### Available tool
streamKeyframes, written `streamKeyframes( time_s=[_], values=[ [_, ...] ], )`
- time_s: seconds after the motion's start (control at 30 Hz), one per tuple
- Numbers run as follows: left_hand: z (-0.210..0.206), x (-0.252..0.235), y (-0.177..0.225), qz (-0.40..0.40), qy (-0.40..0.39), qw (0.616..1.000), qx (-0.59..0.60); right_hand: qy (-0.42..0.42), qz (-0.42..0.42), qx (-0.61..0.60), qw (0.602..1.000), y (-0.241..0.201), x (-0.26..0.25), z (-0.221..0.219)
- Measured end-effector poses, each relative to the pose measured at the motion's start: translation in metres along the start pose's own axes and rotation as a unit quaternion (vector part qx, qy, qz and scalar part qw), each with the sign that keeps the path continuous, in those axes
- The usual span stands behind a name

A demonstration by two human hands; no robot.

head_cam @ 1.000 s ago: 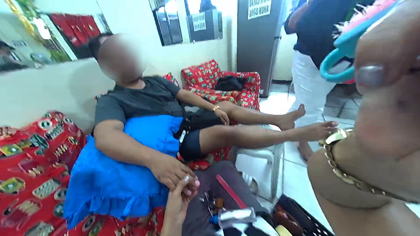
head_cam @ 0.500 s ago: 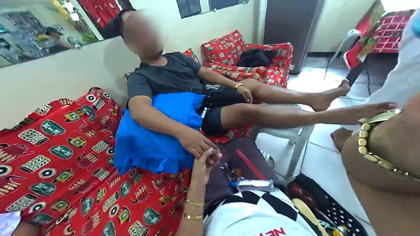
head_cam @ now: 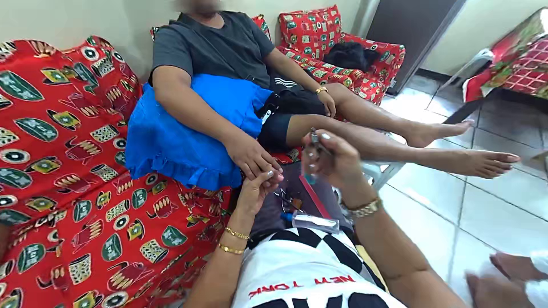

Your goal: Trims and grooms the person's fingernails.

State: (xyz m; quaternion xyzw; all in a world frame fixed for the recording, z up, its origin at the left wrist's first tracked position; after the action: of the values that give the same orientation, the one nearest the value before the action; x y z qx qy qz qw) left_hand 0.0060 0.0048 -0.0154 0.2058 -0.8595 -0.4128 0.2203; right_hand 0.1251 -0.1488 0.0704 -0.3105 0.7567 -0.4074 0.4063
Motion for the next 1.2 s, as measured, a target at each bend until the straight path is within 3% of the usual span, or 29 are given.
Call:
streamKeyframes(
  time_s=[0.13,0.27,0.43,0.63,0.8,1.2],
  values=[
    [0.000,-0.004,-0.004,-0.015,0.006,1.000,0.022,-0.047,-0.014,-0.109,0.993,0.060,-0.014,-0.005],
    [0.001,-0.005,-0.008,-0.031,-0.004,0.999,0.020,-0.095,-0.072,-0.102,0.988,0.088,-0.003,0.008],
    [-0.001,-0.004,-0.007,-0.013,0.006,1.000,0.022,0.005,-0.111,0.143,0.983,0.068,0.025,0.019],
    [0.003,-0.009,-0.011,-0.011,0.022,0.999,0.026,0.025,-0.054,0.424,0.904,0.067,0.041,0.013],
    [0.003,-0.011,-0.014,-0.020,0.021,0.999,0.029,0.039,-0.027,0.477,0.878,0.070,0.040,0.007],
    [0.003,-0.015,-0.019,-0.043,0.006,0.999,0.029,0.050,-0.029,0.498,0.865,0.074,0.039,0.005]
  ],
)
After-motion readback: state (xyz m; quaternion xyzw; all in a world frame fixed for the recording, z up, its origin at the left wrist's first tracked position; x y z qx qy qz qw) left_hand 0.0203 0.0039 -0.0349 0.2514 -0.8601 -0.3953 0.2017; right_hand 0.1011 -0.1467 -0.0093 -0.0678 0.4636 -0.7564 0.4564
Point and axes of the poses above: each hand's wrist, its own x-axis away from the middle knuckle, its own z-axis out of the back of the hand, y = z × x, the point moved 1 cm from there along -x, towards the middle knuckle
